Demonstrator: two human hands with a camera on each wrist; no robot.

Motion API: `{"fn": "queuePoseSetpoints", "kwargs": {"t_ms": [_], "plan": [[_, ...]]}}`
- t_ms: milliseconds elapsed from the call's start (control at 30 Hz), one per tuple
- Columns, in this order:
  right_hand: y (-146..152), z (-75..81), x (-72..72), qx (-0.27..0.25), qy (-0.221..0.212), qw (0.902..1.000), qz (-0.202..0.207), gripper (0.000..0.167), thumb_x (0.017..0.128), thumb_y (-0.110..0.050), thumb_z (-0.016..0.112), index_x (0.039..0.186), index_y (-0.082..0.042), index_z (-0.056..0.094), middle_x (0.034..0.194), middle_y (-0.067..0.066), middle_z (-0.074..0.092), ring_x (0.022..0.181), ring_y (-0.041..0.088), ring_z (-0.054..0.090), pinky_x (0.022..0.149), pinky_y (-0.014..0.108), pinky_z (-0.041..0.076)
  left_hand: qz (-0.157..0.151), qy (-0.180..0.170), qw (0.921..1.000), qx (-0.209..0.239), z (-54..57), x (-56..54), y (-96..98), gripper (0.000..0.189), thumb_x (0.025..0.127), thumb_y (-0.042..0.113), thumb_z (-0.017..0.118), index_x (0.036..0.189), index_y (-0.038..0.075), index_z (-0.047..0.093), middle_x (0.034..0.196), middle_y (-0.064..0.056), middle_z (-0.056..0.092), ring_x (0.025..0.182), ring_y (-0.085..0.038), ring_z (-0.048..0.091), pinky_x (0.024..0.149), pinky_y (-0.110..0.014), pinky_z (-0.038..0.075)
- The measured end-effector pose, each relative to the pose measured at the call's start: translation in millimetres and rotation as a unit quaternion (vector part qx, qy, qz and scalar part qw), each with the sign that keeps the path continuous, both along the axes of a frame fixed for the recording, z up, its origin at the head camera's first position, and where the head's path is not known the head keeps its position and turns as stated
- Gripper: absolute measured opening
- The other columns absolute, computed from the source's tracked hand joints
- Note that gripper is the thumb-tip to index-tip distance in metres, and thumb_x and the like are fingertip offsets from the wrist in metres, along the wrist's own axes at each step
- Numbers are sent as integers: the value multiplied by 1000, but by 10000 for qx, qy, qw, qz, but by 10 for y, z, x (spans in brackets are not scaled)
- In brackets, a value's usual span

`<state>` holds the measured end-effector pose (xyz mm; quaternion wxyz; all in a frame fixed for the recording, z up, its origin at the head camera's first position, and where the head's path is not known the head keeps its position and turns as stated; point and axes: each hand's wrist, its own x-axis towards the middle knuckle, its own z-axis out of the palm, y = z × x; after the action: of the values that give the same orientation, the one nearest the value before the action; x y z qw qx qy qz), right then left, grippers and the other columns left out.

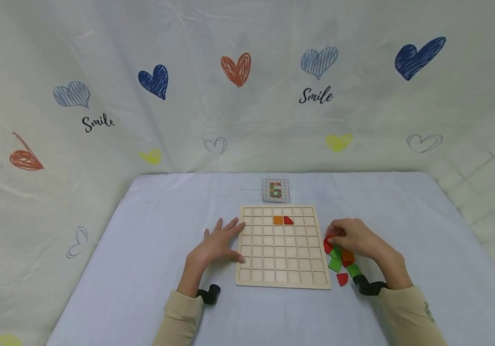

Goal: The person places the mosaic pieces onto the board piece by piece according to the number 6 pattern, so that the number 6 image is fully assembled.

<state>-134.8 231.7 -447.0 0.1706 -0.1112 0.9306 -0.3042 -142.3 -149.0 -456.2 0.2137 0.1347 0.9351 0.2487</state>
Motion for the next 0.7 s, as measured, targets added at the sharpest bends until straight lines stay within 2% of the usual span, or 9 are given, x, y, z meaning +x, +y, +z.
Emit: {"fn": "queuePoseSetpoints", "kwargs": {"t_ms": [167,367,700], "plan": [[-17,-32,-26,-38,441,9990,-86,15,94,-12,74,105,-3,76,96,6,73,85,20,62,81,43,61,-17,0,10000,6,-3,1,-2,100,76,35,91,160,21,39,171,-6,25,159,-45,4,117,-78,4],[-49,-56,-43,-179,710,9968,-334,15,94,-11,73,106,-4,78,103,9,74,92,25,67,86,49,60,-25,19,10000,-8,-14,-2,-9,100,76,36,91,160,21,39,171,-6,26,159,-45,4,117,-79,4],[-155,-63,-37,-435,888,9943,-398,14,94,-11,74,106,-5,78,105,8,74,91,23,69,84,45,61,-16,0,10000,-28,-11,-3,-13,99,77,35,91,160,22,39,171,-5,25,159,-44,4,118,-78,4]]}}
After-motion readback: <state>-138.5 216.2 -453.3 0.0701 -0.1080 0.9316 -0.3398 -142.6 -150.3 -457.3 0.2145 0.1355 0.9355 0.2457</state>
